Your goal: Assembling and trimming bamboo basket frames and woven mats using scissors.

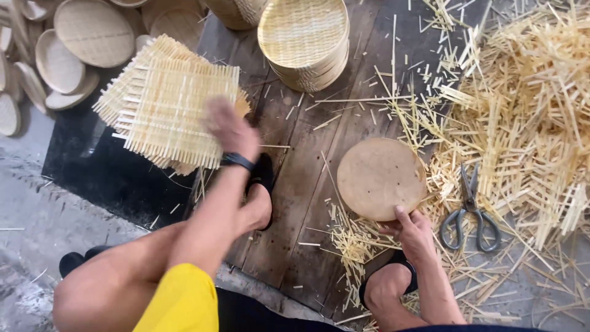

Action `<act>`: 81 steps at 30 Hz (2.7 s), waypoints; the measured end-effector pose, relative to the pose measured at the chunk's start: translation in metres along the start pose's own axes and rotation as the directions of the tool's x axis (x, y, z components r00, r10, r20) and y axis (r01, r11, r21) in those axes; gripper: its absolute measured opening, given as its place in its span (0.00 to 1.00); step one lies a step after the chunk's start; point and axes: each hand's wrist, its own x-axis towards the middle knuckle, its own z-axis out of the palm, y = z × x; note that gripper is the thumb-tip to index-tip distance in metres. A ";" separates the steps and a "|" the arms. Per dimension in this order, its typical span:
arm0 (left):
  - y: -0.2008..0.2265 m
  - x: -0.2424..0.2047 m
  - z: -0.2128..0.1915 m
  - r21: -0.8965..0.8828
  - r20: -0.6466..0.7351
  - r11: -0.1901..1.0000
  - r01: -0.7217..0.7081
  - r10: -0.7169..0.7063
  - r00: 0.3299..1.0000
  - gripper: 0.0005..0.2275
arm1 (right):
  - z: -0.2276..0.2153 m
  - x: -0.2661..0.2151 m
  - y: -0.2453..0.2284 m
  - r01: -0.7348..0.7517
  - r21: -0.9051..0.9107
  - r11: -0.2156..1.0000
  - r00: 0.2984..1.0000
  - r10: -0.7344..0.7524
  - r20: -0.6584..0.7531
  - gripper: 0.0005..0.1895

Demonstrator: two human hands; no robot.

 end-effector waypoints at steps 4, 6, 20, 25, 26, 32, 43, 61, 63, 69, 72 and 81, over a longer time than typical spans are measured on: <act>-0.037 0.046 -0.057 0.176 0.300 0.969 0.176 -0.223 0.928 0.35 | 0.010 -0.006 -0.013 -0.095 -0.034 0.995 0.994 0.093 -0.052 0.19; -0.049 0.040 -0.056 -0.041 0.410 0.971 0.234 -0.197 0.890 0.23 | -0.004 0.003 0.003 0.078 -0.077 0.994 0.979 -0.091 -0.182 0.19; 0.188 -0.177 -0.084 -0.590 0.117 0.267 -0.762 0.962 0.246 0.27 | -0.024 0.007 -0.043 0.286 -0.040 0.957 0.942 -0.289 -0.173 0.19; 0.201 -0.112 -0.107 -0.829 0.178 0.380 -0.411 0.875 0.449 0.36 | 0.002 -0.005 -0.063 0.271 -0.295 0.916 0.920 -0.337 -0.199 0.17; 0.204 -0.101 -0.098 -0.760 0.399 0.643 -0.093 0.575 0.714 0.32 | 0.007 -0.004 -0.069 0.247 -0.336 0.909 0.918 -0.330 -0.218 0.17; 0.147 -0.113 0.065 -0.494 0.861 0.483 0.723 0.161 0.482 0.20 | 0.007 0.004 -0.057 0.277 -0.332 0.902 0.895 -0.368 -0.251 0.18; 0.142 -0.092 0.022 -0.366 0.918 0.289 0.885 0.266 0.293 0.24 | -0.133 -0.016 -0.007 0.331 -0.477 0.815 0.589 -0.573 -0.570 0.20; 0.176 -0.067 -0.105 -0.847 0.224 0.522 0.099 0.183 0.957 0.23 | -0.170 -0.153 -0.040 -0.185 -0.983 0.005 0.452 -0.888 -0.089 0.08; 0.227 -0.058 -0.152 -0.894 0.371 0.399 0.201 0.413 0.832 0.15 | -0.112 -0.166 -0.095 0.090 -0.981 -0.173 0.386 -0.902 0.194 0.11; 0.282 -0.061 -0.116 -0.301 0.533 0.045 0.953 0.836 0.129 0.16 | -0.010 -0.172 -0.142 0.742 -0.608 -0.284 0.175 -0.793 0.584 0.09; 0.305 -0.078 -0.178 0.041 0.613 -0.070 0.997 0.790 0.030 0.16 | 0.016 -0.157 -0.113 0.897 -0.384 0.217 0.342 -0.892 0.295 0.02; 0.258 -0.078 -0.119 0.037 0.651 -0.497 0.867 0.670 0.356 0.10 | 0.010 -0.145 -0.133 0.772 -0.256 0.582 0.548 -0.813 -0.199 0.21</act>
